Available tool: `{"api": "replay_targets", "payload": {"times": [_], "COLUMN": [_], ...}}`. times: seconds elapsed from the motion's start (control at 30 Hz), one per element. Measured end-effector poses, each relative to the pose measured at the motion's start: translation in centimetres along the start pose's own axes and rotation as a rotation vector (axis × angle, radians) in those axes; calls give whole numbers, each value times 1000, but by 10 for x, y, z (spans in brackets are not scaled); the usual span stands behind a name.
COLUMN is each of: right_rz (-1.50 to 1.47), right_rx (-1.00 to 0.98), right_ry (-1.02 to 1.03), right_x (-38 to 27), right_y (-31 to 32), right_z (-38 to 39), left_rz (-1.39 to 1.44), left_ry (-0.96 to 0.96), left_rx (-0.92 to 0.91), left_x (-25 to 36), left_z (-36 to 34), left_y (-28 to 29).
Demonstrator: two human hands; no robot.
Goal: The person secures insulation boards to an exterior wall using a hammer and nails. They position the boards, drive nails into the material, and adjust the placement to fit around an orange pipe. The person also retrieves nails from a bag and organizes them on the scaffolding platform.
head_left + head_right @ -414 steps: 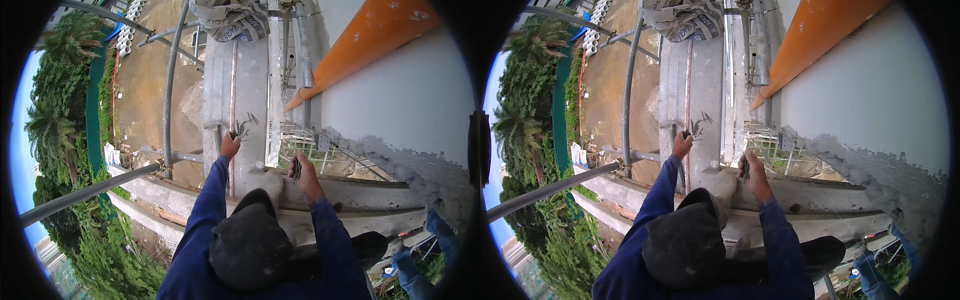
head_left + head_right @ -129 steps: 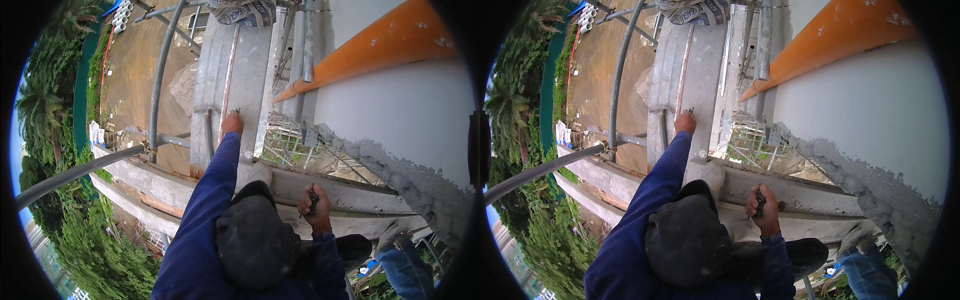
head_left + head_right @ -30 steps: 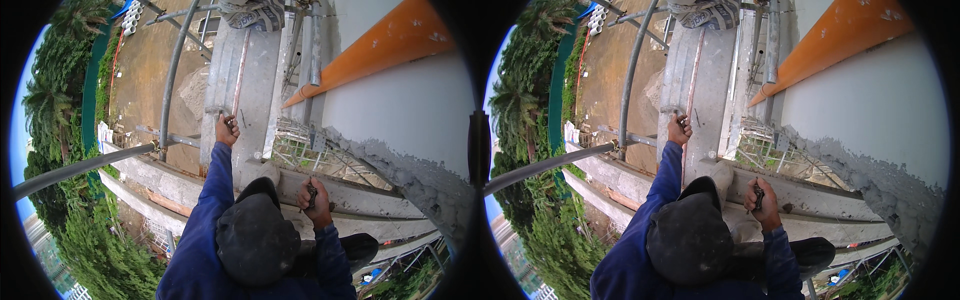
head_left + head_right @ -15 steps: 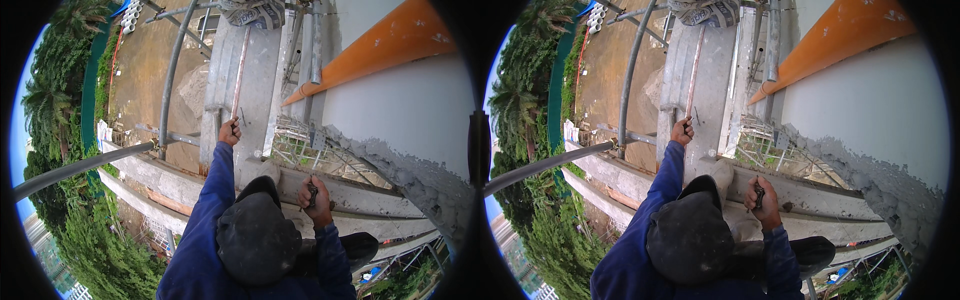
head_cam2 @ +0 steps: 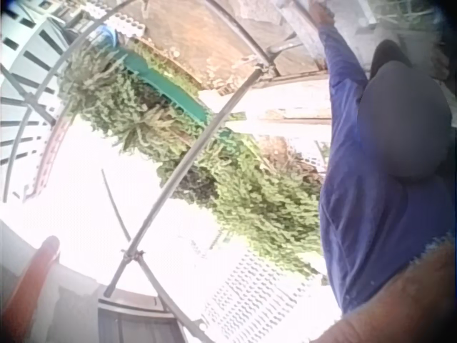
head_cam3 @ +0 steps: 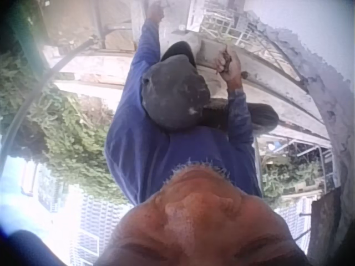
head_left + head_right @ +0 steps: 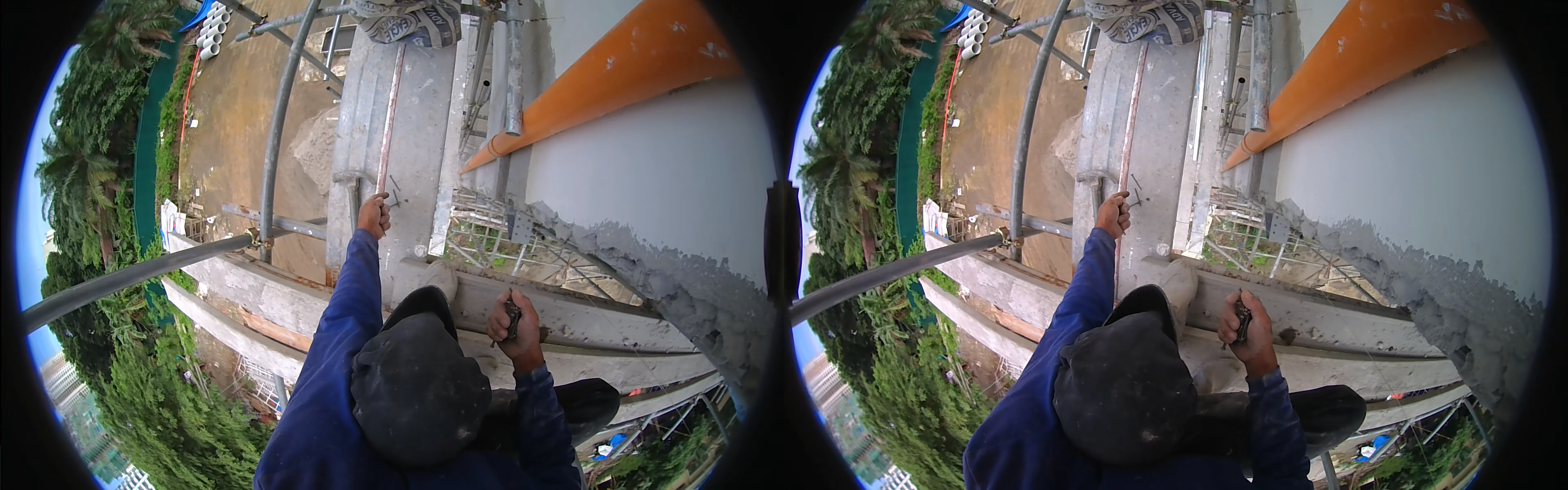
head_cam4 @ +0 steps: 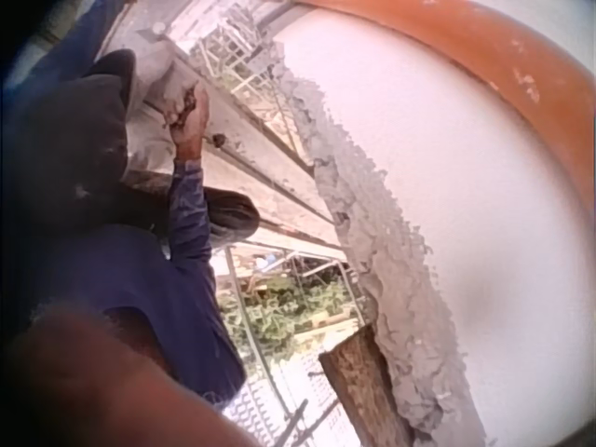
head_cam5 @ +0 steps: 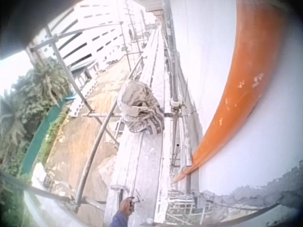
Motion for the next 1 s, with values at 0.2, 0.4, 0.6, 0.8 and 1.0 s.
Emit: {"api": "replay_targets", "payload": {"times": [0.2, 0.4, 0.6, 0.8, 1.0], "right_rz": [-22, -31, -22, -18, -23], "right_rx": [22, 14, 0, 21, 4], "right_ry": [9, 0, -11, -6, 1], "right_x": [5, 6, 5, 6, 6], "right_y": [2, 3, 1, 0, 3], "right_z": [-1, 0, 2, 1, 2], "left_rz": [457, 437, 499, 346, 197], "left_ry": [198, 299, 512, 550, 461], "left_rx": [-34, -84, -284, -240, -216], "left_x": [3, -12, -42, -48, -39], "left_z": [6, 13, 2, 17, 30], "left_y": [-21, -36, -24, -42, -54]}}
Point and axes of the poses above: each hand's wrist, its own z-axis away from the middle knuckle, its own y-axis out of the back of the hand, x = y × z, the point moved 2 cm from there along -z, towards the middle knuckle, and after that the axes turned 7 degrees about -x, right-handed, at the moved point
